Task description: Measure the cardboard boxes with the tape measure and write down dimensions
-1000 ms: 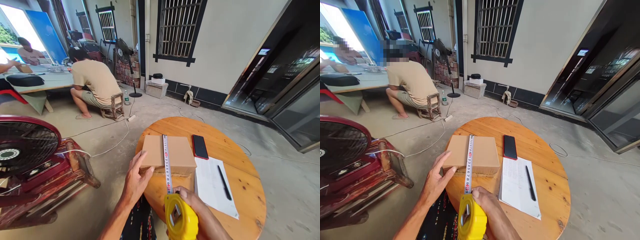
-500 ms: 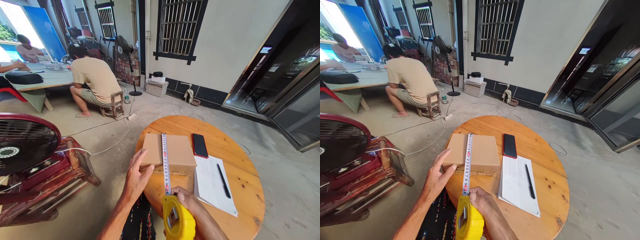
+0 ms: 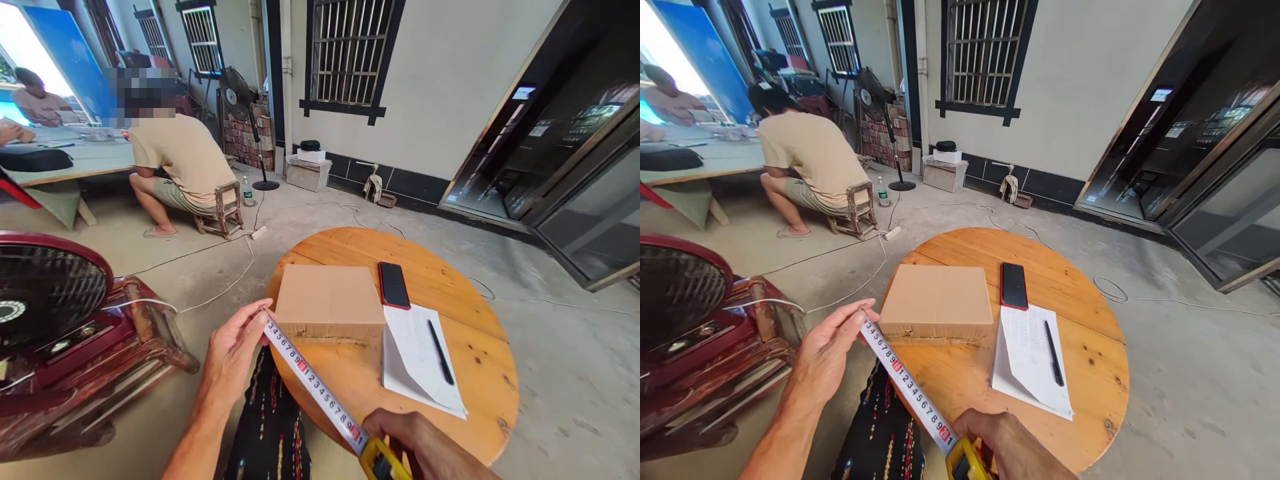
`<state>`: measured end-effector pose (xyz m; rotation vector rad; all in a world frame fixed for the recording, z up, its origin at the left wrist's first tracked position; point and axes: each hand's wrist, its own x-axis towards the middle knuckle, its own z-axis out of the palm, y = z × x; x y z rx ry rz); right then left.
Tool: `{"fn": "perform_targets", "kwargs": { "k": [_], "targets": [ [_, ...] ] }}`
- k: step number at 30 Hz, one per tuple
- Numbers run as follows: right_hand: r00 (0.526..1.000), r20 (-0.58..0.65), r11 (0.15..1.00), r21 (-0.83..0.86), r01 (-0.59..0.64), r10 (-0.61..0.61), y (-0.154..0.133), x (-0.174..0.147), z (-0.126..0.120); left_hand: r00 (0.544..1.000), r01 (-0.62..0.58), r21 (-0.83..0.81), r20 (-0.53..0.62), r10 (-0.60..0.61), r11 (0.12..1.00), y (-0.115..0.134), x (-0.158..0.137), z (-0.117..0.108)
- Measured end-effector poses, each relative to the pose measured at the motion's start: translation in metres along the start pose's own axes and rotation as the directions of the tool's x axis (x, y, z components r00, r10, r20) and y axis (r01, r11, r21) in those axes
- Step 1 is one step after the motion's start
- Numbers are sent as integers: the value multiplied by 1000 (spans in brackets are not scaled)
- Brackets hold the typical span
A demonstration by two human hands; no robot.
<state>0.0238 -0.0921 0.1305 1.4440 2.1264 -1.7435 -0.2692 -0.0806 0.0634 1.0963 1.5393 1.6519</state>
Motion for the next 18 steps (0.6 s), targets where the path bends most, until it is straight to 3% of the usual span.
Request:
{"fn": "perform_targets", "kwargs": {
  "k": [5,8,11,14,16,18],
  "targets": [
    [971,-239,977,-208,-40,-12,-14,-5,-4,999,17,-79,-35,-20,997,4,-5,-4],
    [919,-334,930,-358,83,-211,-28,5,-6,998,-45,-14,-38,45,999,12,-8,6],
    [827,-340,820,-525,229,-448,-48,30,-16,971,-239,158,26,238,958,19,-9,25],
    [734,-313,679,-685,265,-602,-68,69,-35,919,-384,322,39,393,866,20,-10,39],
    [708,-294,619,-744,252,-642,-77,97,-47,901,-394,404,-5,433,825,16,-12,42],
    [712,-268,588,-771,246,-649,-82,121,-54,879,-414,463,-18,476,783,7,-15,43]
  ]
}}
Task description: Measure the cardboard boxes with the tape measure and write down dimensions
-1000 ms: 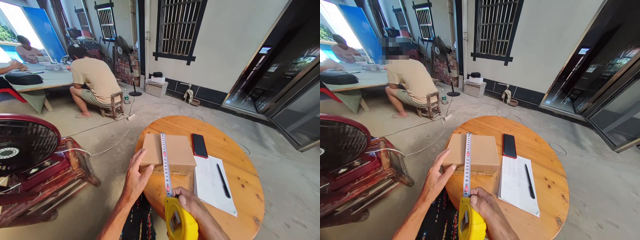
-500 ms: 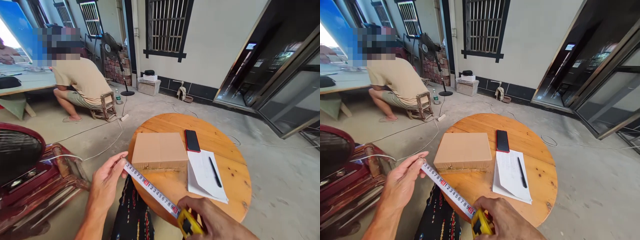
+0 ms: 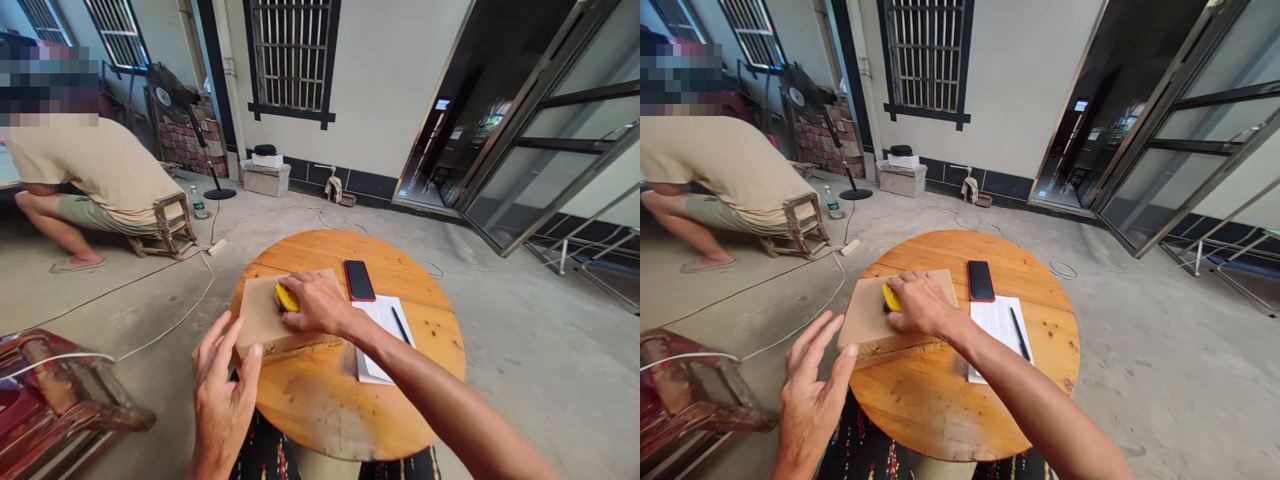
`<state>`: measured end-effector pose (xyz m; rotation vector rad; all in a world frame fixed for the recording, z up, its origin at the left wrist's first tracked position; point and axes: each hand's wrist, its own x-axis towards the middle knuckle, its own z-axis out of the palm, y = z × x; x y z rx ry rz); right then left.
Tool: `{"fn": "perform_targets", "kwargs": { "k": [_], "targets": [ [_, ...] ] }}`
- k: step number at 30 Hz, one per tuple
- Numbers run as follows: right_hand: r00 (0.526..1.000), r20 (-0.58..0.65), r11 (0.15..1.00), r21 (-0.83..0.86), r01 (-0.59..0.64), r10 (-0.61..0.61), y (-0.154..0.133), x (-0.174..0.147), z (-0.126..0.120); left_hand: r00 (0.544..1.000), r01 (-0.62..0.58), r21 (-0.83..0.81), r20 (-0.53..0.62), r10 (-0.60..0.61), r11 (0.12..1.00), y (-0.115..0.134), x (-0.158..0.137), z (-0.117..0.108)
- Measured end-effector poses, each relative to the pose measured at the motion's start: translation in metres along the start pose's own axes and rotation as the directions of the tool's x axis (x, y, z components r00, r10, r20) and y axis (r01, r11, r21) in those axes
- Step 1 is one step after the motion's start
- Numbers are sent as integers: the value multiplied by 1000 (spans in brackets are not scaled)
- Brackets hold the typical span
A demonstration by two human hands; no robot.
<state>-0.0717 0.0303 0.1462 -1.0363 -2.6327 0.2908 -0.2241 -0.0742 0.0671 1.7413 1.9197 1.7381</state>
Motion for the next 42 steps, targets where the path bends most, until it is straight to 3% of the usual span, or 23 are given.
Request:
{"fn": "perform_targets", "kwargs": {
  "k": [3,5,8,10,11,13,16,19,22,24,25,27,29,31,33,35,38,42],
  "targets": [
    [999,-18,997,59,52,-51,8,12,10,996,-89,70,17,88,994,-14,-9,7],
    [992,-118,988,135,71,-55,16,1,9,991,-128,95,53,124,987,-24,-13,13],
    [961,-241,969,233,-81,138,43,-42,-9,986,-139,97,106,129,986,-33,-13,21],
    [897,-187,904,242,-352,400,72,-82,-24,986,-126,79,121,116,989,-37,-10,24],
    [834,-143,842,185,-507,534,88,-103,-30,987,-116,71,122,107,991,-38,-6,26],
    [754,-113,762,127,-635,647,116,-144,-35,989,-97,61,116,90,993,-40,2,30],
    [662,-85,667,51,-743,744,140,-191,-23,991,-85,70,110,77,994,-42,13,39],
    [608,-76,610,0,-793,790,145,-213,-1,994,-107,128,44,102,986,-31,13,43],
    [599,-69,599,-29,-801,798,142,-216,19,981,-173,166,-64,186,971,1,-4,41],
    [606,-63,605,-38,-796,793,141,-213,27,962,-272,101,-4,274,957,29,-20,43],
    [607,-61,605,-40,-795,793,140,-212,30,938,-336,49,114,329,941,43,-28,47],
    [601,-62,600,-34,-799,797,140,-210,33,831,-463,-82,307,465,882,66,-40,60],
    [589,-68,590,-13,-808,805,140,-212,32,665,-545,-195,492,562,815,82,-46,79],
    [579,-82,582,19,-813,811,138,-220,27,507,-561,-256,645,571,787,89,-48,98],
    [580,-101,588,104,-802,808,135,-234,19,418,-532,-255,751,512,808,89,-49,113],
    [570,-108,574,302,-761,814,131,-252,9,388,-491,-222,810,439,843,83,-52,122],
    [551,-89,470,643,-604,830,122,-278,-3,377,-460,-200,838,394,865,69,-58,124],
    [618,-142,418,847,-328,773,109,-289,-11,442,-414,-208,805,396,886,53,-67,123]
  ]
}}
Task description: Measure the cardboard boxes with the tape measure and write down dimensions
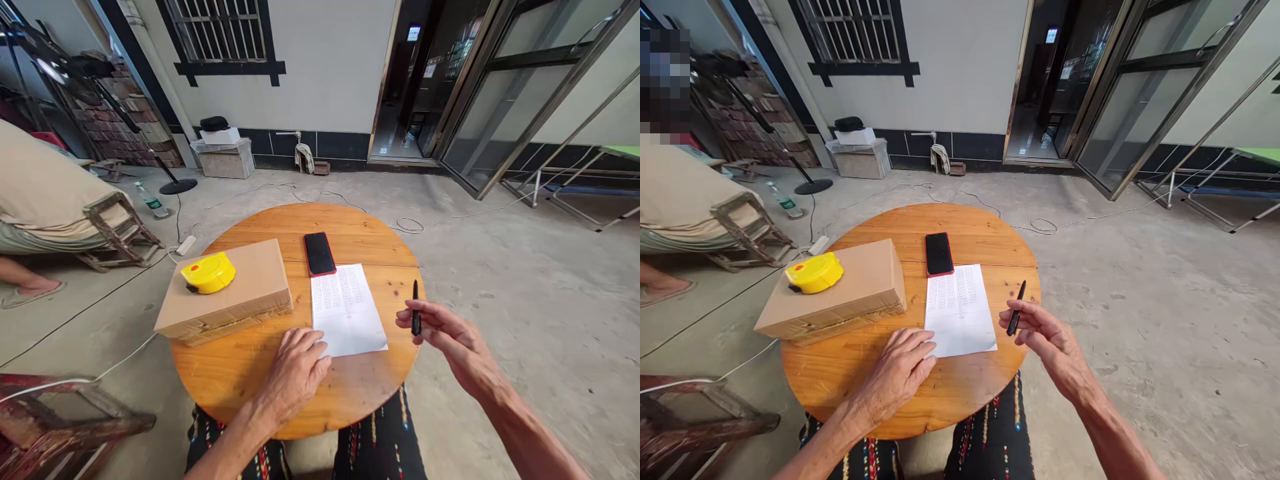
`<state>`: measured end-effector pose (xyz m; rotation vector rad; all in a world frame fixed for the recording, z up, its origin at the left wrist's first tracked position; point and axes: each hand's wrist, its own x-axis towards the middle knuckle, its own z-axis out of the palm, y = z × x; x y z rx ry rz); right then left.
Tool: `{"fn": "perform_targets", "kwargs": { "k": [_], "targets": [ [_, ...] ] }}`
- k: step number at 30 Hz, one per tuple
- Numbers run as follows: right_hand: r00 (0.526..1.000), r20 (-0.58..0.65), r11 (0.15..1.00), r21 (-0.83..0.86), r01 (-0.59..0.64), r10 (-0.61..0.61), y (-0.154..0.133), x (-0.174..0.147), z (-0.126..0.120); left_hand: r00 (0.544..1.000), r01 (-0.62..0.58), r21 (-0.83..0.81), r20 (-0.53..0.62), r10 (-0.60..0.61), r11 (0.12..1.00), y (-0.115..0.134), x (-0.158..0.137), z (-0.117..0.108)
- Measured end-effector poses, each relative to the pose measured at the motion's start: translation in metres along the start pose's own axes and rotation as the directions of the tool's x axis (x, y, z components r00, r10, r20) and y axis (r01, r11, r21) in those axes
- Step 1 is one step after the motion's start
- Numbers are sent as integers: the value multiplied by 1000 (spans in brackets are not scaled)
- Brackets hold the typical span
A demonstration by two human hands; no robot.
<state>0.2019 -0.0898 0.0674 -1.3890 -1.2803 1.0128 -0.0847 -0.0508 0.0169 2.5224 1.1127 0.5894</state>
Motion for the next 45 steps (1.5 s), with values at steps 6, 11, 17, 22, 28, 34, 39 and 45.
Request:
{"fn": "perform_targets", "kwargs": {
  "k": [6,11,17,22,28,34,39,45],
  "targets": [
    [921,-283,963,-48,265,-268,-11,-5,24,983,108,40,-150,-101,993,-2,-6,22],
    [903,-334,938,122,325,-269,-10,3,37,980,111,69,-176,-98,991,6,-8,32],
    [940,-293,940,234,249,-176,-7,19,56,982,105,45,-161,-97,993,8,-4,35],
    [983,-148,948,284,145,-106,-1,33,76,983,112,44,-150,-104,993,4,4,28],
    [991,-32,987,90,131,-129,7,47,99,991,88,107,-113,-76,990,-7,17,23],
    [990,47,990,-44,138,-136,22,59,111,990,11,168,-141,13,986,-13,16,26],
    [991,-51,992,17,123,-122,27,68,113,985,30,143,-175,-5,989,-15,16,29],
    [997,78,997,-77,21,-15,36,69,132,976,66,104,-216,-42,992,-15,15,31]
  ]
}}
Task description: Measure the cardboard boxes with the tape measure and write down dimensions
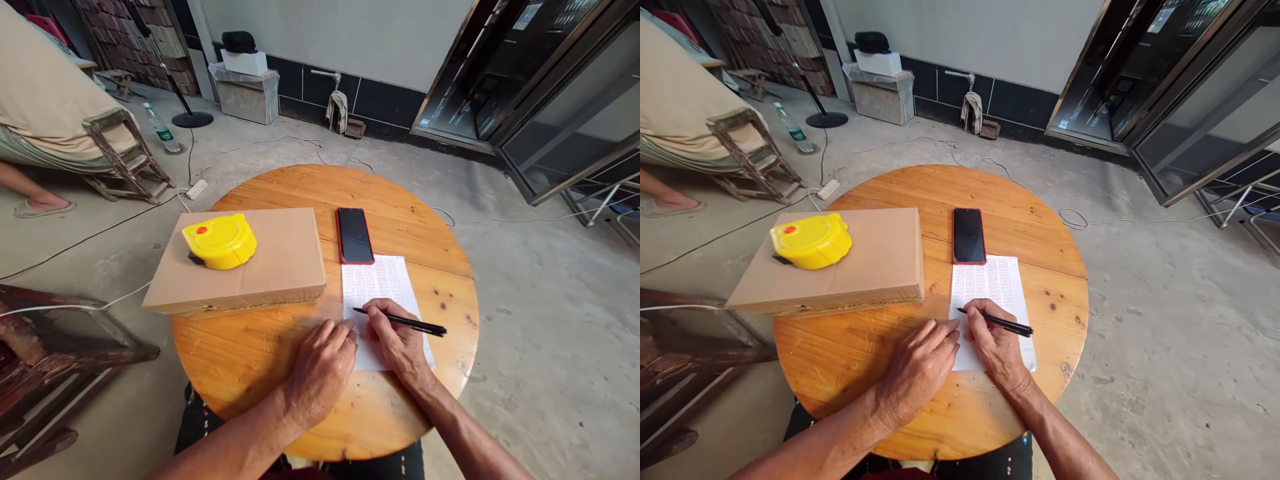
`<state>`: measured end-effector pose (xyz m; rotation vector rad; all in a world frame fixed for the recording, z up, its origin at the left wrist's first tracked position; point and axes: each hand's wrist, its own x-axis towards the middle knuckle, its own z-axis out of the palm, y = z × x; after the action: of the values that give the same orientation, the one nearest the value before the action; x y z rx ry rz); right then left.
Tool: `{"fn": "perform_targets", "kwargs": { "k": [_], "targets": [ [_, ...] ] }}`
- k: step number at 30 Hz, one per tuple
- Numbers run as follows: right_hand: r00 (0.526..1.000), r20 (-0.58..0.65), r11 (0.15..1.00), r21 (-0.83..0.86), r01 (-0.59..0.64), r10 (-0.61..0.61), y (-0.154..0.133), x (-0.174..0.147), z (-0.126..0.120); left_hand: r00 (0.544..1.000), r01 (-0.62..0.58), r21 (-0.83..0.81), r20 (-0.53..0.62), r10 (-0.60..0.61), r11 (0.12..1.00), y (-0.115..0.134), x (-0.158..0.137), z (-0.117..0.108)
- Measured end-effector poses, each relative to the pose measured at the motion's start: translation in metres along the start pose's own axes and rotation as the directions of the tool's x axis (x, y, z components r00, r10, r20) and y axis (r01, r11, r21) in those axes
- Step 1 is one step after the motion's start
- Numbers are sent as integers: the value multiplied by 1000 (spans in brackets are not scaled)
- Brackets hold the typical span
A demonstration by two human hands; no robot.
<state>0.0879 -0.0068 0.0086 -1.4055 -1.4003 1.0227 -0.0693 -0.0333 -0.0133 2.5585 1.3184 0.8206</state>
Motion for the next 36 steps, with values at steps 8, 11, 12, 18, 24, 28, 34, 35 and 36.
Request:
{"fn": "perform_targets", "kwargs": {
  "k": [8,11,12,18,24,28,34,35,36],
  "targets": [
    [1000,11,992,-120,28,-27,10,-2,8,1000,20,-10,0,-20,1000,1,-1,-1],
    [998,14,980,-189,65,-64,10,-2,7,1000,25,-12,-18,-25,1000,1,-1,-1],
    [997,15,976,-204,75,-73,9,-1,7,999,29,-14,-22,-30,999,1,-1,-1],
    [992,43,955,-269,127,-119,9,-1,9,999,47,-19,-10,-47,999,1,-1,-2],
    [991,48,944,-302,135,-126,11,-1,8,999,41,-23,-10,-42,999,1,-1,-2],
    [989,55,938,-315,145,-135,11,0,8,999,51,-27,-7,-51,998,1,0,-2],
    [990,67,937,-320,141,-126,9,0,8,999,50,-33,-8,-50,998,0,0,-3],
    [990,69,937,-319,141,-125,9,0,8,999,50,-34,-8,-50,998,0,0,-3],
    [990,71,937,-318,141,-125,9,0,8,999,49,-34,-10,-50,998,0,0,-3]
  ]
}}
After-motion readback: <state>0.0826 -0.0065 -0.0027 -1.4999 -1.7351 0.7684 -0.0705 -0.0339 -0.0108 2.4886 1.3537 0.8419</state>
